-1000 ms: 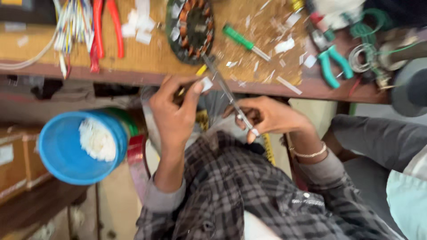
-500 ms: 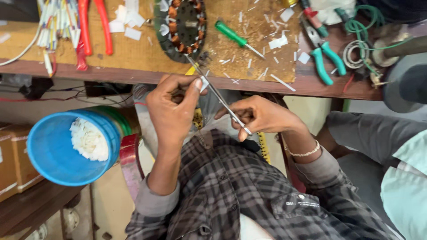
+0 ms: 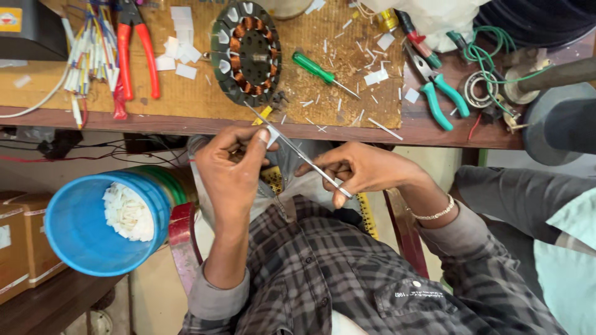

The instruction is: The person is repairing an electrical component, likely a motor stator, by cutting small white insulating pieces with scissors and inserting them into the copper windings. The person repeatedly picks up pieces, cuts them, and places them into the stator slots.

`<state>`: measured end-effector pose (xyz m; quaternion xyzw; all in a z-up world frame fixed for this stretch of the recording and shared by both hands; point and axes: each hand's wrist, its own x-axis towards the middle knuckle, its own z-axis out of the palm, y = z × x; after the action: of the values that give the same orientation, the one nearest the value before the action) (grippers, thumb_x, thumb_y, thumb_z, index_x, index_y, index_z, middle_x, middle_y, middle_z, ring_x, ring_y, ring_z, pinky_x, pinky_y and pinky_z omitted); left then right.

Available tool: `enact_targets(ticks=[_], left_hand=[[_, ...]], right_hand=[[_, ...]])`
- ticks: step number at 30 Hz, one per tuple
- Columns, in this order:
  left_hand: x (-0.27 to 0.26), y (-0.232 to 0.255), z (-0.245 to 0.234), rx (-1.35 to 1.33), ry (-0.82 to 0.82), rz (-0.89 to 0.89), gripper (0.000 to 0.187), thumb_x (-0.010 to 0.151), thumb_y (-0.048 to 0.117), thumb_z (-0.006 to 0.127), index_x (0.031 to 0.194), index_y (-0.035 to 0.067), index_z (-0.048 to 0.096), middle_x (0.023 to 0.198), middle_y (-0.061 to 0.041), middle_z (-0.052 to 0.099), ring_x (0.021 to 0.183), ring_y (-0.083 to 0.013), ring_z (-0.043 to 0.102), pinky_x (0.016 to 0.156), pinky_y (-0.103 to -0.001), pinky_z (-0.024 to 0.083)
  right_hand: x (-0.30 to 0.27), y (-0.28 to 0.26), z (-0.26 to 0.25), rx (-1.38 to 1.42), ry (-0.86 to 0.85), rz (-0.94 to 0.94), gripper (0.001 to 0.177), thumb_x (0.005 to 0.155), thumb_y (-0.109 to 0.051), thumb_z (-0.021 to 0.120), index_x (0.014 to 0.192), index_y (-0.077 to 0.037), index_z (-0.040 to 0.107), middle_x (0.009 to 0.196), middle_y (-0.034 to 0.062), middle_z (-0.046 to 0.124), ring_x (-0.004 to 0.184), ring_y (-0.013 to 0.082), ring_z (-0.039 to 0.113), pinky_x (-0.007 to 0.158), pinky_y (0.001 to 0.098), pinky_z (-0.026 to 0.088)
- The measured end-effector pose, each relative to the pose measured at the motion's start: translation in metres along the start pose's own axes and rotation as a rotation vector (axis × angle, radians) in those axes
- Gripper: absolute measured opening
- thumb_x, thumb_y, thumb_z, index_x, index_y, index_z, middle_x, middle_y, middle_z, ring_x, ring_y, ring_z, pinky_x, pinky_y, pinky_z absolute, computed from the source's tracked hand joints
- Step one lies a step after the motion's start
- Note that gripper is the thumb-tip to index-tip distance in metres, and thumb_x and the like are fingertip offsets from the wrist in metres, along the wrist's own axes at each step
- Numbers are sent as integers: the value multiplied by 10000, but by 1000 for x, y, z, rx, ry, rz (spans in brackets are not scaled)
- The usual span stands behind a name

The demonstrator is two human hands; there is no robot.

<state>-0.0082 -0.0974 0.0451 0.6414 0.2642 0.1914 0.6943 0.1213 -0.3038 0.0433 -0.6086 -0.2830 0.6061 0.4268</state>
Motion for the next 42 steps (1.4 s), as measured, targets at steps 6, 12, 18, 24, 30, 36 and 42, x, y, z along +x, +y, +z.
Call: enact_targets(ticks=[6, 12, 18, 24, 30, 36, 42], left_hand=[[5, -4, -1, 8, -29, 24, 99, 950, 65, 727, 949, -33, 732, 853, -63, 742, 752, -97, 740, 593, -216, 570], [10, -12, -6, -29, -33, 1, 126, 945, 84, 744, 953, -40, 731, 843, -80, 751, 750, -117, 754, 589, -217, 570], [13, -20, -11, -90, -51, -40, 126, 935, 86, 745, 966, -35, 730, 853, -79, 756, 753, -124, 756, 593, -219, 572], [20, -26, -9, -140, -85, -90, 127, 929, 93, 746, 970, -27, 748, 838, -74, 761, 742, -125, 755, 576, -213, 551], [26, -31, -11, -136, -139, -97, 155, 935, 136, 762, 951, -17, 745, 822, -79, 761, 740, -119, 749, 571, -212, 541], [20, -23, 5, -310, -138, -104, 178, 981, 145, 721, 1067, -12, 725, 906, -114, 766, 808, -140, 731, 561, -230, 568], [-4, -26, 5, -548, -211, -189, 166, 987, 190, 559, 1105, 88, 503, 1022, -129, 782, 755, -178, 792, 404, -200, 508]], right_hand=[[0, -3, -2, -22, 14, 3, 872, 571, -417, 944, 1337, -73, 711, 741, -67, 607, 672, 33, 543, 579, 236, 430], [3, -4, -3, -63, 46, -6, 801, 588, -386, 937, 1304, -82, 745, 708, -86, 581, 650, 34, 485, 551, 233, 365], [6, 4, 6, -2, 85, -6, 721, 616, -308, 944, 1275, -85, 757, 665, -83, 634, 626, 22, 508, 554, 228, 377], [3, -1, 9, -7, 174, 5, 620, 637, -225, 944, 1214, -71, 779, 648, -82, 574, 612, 29, 472, 540, 241, 358], [1, -2, 0, -188, 214, 57, 464, 656, -202, 927, 1081, -63, 805, 611, -32, 627, 579, 53, 475, 509, 276, 359], [-26, -21, -26, -566, 468, -28, 396, 737, -297, 833, 1085, -117, 773, 754, 29, 805, 583, 76, 698, 506, 302, 519], [-36, -20, -99, -1410, 819, 338, 489, 852, -447, 799, 1161, -86, 682, 846, 129, 757, 784, 353, 735, 651, 454, 571]])
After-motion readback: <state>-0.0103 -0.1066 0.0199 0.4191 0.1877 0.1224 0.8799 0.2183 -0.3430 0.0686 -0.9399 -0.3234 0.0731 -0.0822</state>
